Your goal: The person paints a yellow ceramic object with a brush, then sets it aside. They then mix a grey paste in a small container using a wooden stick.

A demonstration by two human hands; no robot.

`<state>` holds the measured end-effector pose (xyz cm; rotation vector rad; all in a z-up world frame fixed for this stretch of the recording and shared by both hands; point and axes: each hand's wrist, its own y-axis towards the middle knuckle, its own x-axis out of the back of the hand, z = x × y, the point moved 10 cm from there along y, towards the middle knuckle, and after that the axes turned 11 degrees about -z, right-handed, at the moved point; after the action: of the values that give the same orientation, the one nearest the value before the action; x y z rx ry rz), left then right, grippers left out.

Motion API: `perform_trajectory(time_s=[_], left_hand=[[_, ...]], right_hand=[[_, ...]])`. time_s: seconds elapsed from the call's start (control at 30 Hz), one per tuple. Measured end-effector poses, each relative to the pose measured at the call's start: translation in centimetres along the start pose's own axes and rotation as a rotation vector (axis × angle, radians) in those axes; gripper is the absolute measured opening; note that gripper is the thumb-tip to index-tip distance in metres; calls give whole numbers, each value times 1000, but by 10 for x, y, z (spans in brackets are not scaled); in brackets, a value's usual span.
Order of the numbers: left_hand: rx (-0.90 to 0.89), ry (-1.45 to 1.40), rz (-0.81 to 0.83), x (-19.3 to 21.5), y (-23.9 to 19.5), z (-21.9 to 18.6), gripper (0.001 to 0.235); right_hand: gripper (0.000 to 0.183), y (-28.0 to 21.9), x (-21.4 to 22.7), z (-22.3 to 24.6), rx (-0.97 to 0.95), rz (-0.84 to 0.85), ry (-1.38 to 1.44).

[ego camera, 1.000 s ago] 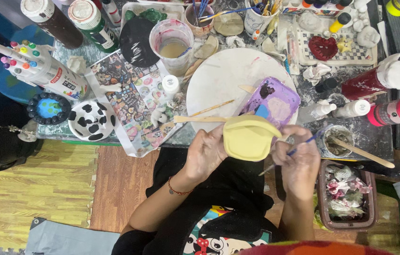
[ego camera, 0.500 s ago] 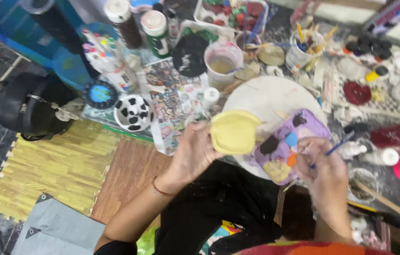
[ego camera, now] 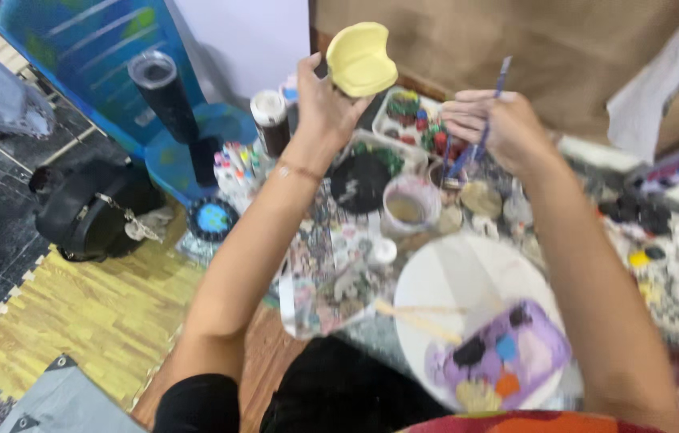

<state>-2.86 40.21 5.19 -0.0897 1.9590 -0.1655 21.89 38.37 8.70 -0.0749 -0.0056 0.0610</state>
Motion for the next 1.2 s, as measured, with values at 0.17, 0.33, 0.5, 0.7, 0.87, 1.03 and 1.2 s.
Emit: perform_trajectory(time_s=[0.17, 0.33, 0.5, 0.7, 0.87, 1.03, 1.2], left_hand=[[-131, 9, -208, 12, 118, -16, 64], [-38, 98, -334, 61, 195, -9, 71], [55, 82, -374, 114, 240, 8, 80], [83, 102, -534, 140, 255, 30, 80], [164, 119, -563, 102, 228, 47, 87], [172, 150, -687, 68, 178, 38, 85], [85, 168, -755, 32, 145, 16, 84]], right_hand=[[39, 115, -50, -22, -194, 56, 155], [44, 172, -97, -39, -326, 9, 139], [50, 170, -119, -46, -361, -49, 60], [50, 190, -114, -63, -309, -87, 74], [47, 230, -90, -108, -286, -129, 107], [44, 267, -61, -166, -287, -148, 81], [44, 289, -45, -198, -287, -155, 65]])
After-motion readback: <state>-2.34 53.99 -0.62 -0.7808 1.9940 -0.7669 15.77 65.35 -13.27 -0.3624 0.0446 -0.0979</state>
